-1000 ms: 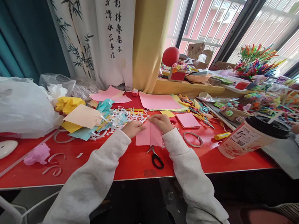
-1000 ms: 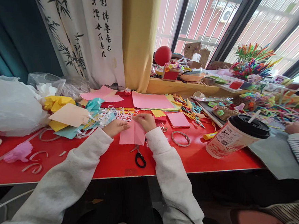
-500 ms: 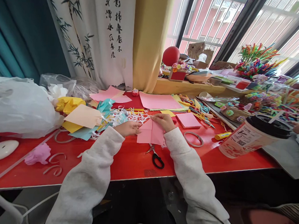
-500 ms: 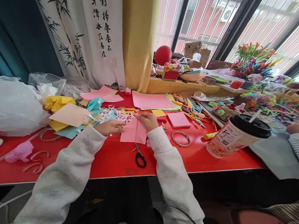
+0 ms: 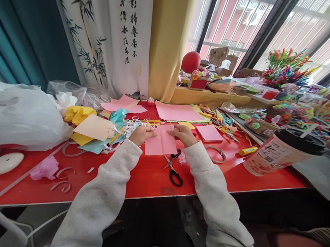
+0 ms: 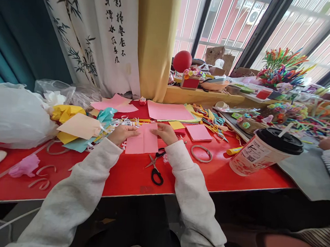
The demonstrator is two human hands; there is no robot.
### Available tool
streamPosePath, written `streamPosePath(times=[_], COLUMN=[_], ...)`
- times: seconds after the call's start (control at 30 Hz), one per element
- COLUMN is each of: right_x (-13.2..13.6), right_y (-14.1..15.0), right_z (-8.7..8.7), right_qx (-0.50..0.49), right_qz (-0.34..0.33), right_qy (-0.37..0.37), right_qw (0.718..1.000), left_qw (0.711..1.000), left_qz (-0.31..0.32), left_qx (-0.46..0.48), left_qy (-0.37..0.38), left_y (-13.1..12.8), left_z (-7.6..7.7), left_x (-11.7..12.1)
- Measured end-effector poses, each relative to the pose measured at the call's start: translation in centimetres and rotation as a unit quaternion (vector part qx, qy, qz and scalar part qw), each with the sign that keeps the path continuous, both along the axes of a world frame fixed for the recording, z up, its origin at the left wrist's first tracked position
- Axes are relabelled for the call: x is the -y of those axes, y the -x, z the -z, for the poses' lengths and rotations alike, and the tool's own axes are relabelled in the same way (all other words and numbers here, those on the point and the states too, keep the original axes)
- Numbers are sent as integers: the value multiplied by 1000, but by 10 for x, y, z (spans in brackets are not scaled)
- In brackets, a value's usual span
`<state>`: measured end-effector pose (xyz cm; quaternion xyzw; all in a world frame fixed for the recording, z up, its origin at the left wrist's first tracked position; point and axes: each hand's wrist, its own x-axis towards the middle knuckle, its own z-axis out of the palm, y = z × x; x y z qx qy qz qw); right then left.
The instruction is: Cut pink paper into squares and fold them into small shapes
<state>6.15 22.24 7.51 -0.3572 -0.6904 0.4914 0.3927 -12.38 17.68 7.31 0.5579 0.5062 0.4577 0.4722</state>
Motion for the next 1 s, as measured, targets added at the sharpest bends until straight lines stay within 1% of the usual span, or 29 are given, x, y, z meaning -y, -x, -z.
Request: streamPosePath(times=[0.1, 0.2, 0.3, 0.37, 0.4, 0.47, 0.6, 0.7, 0.8, 0.87, 1.0], right_x=[4, 10, 15, 17, 17, 17, 14, 10, 7, 6, 3], right_y=[3, 5, 5, 5, 5, 7, 13, 15, 13, 10, 8], right_z=[1, 0, -2, -4, -4, -4, 0, 3, 4, 6, 10], right_qx=[14, 60, 102, 103, 98, 80, 4, -48, -21, 19, 57], right_qz=[23, 48, 16, -19, -32, -36, -3, -22, -46, -55, -46], right_qy=[-82, -212, -317, -336, -329, -286, -164, -62, 22, 41, 32], right_qw=[996, 974, 943, 936, 939, 954, 987, 997, 998, 997, 997], left_qw=[1000, 999, 998, 997, 997, 996, 995, 992, 990, 988, 984], left_qz=[-19, -39, -48, -51, -53, -54, -50, -59, -56, -52, -56], left_qx=[5, 4, -6, -16, -22, -36, -60, -80, -102, -117, -148], left_qy=[-19, -37, -45, -49, -50, -54, -64, -73, -80, -84, -81], left_y=[0, 1, 1, 2, 2, 2, -1, -2, -4, -5, -6], left_z=[0, 0, 0, -1, -2, -3, -7, -8, -8, -6, -2], left_x=[0, 1, 1, 2, 2, 4, 7, 8, 8, 7, 6])
